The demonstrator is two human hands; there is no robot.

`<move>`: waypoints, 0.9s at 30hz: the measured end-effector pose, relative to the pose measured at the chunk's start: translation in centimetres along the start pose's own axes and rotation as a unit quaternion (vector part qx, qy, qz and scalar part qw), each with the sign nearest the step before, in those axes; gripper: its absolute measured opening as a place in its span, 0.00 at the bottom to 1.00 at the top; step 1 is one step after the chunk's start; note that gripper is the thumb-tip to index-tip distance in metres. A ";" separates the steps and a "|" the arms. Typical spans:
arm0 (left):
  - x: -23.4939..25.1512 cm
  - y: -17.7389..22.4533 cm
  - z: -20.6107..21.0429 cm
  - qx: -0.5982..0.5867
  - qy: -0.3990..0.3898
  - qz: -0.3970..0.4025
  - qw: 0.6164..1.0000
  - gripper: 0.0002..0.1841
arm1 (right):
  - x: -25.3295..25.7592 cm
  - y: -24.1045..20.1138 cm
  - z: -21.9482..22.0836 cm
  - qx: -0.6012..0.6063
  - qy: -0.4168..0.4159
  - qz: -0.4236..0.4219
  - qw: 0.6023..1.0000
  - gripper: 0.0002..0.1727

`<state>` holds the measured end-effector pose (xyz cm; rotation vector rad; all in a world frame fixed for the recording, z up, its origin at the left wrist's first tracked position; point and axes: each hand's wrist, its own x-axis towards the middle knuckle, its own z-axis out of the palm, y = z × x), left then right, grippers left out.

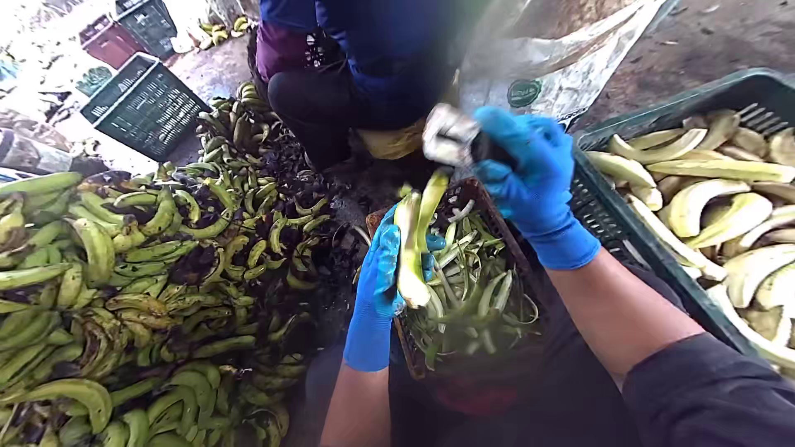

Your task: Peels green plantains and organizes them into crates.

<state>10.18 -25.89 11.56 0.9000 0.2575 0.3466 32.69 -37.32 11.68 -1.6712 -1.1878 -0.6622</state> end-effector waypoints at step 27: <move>2.9 1.2 0.7 -0.018 0.092 0.371 0.924 0.26 | -5.6 -5.7 -0.3 0.034 -0.146 -0.055 0.987 0.29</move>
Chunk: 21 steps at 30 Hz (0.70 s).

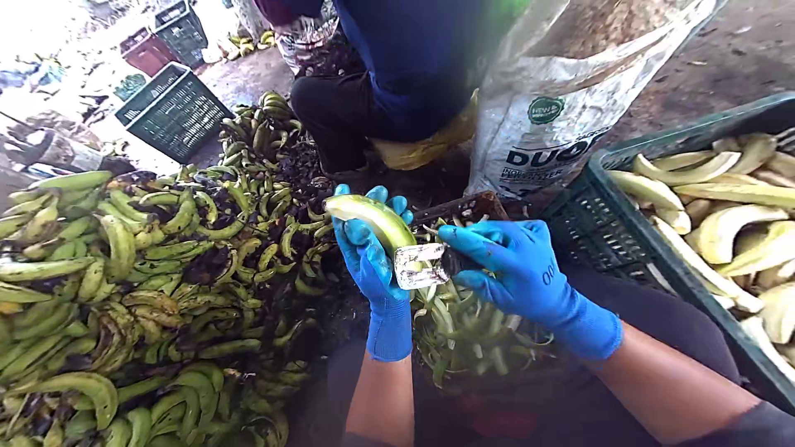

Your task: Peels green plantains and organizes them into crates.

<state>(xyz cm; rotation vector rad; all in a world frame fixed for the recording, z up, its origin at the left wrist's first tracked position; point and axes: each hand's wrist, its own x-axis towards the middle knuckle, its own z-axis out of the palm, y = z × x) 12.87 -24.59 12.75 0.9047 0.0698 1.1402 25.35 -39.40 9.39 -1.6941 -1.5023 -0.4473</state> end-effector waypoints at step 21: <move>0.5 -1.0 0.2 0.039 0.119 -0.033 0.992 0.22 | 1.8 3.9 -3.6 -0.045 0.086 0.113 0.989 0.33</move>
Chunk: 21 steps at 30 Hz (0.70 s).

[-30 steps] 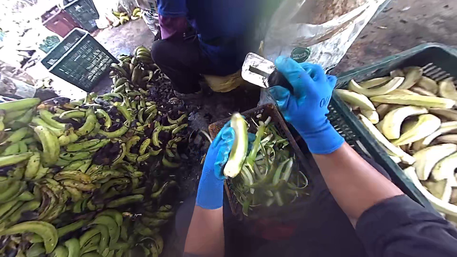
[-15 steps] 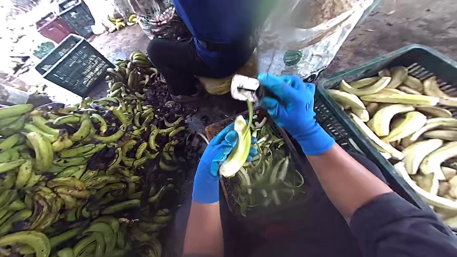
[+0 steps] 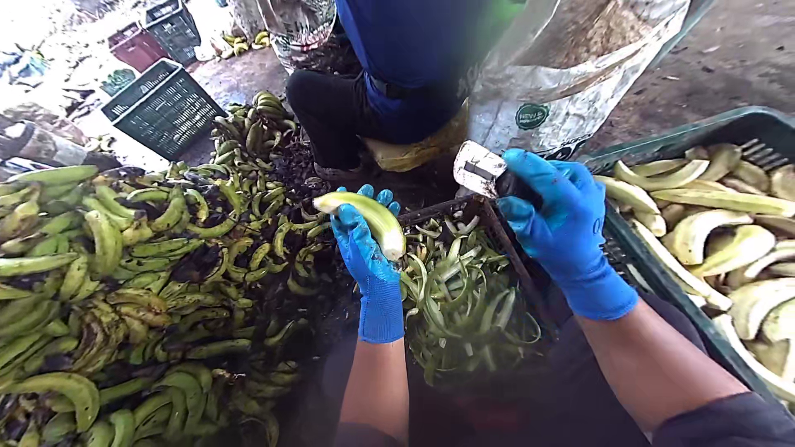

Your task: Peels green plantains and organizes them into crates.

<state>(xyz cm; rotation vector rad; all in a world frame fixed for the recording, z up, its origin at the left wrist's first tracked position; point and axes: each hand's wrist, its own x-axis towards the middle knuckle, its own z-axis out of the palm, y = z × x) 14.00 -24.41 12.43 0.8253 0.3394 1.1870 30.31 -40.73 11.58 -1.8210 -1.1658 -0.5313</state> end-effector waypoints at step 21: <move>-1.6 1.6 -0.3 0.148 -0.265 -0.163 0.939 0.30 | -1.1 -0.8 2.5 0.036 -0.017 -0.097 0.994 0.32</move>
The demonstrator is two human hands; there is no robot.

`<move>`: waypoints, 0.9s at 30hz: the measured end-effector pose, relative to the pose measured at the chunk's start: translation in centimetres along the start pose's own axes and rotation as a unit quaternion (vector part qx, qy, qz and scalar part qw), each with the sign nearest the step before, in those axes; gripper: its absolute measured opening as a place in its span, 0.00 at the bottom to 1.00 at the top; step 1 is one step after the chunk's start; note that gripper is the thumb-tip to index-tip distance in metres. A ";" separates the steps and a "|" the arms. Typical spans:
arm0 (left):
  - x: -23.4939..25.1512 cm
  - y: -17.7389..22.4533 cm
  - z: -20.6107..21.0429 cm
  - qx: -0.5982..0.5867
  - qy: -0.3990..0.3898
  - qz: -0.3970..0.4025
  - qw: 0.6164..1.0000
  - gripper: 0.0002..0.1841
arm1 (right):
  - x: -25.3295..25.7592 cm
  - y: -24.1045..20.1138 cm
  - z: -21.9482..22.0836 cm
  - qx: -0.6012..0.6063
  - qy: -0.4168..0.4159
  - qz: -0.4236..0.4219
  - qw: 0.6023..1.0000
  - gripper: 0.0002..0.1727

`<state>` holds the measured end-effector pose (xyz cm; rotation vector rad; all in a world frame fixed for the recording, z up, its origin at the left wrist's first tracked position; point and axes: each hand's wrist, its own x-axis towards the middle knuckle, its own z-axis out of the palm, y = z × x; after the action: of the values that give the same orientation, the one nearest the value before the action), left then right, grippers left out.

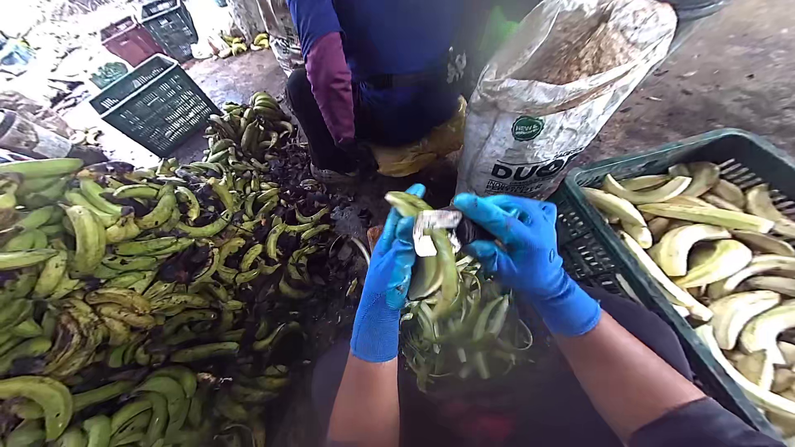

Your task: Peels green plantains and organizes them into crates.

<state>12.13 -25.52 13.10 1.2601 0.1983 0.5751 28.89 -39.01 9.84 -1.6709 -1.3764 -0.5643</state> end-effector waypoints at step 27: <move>0.5 0.2 0.4 -0.257 0.084 0.023 0.962 0.18 | -1.1 -2.0 1.3 0.018 -0.001 0.004 1.000 0.33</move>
<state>12.66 -25.60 13.55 0.7133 0.1485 0.7209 26.41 -38.52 8.94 -1.6480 -1.3729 -0.5315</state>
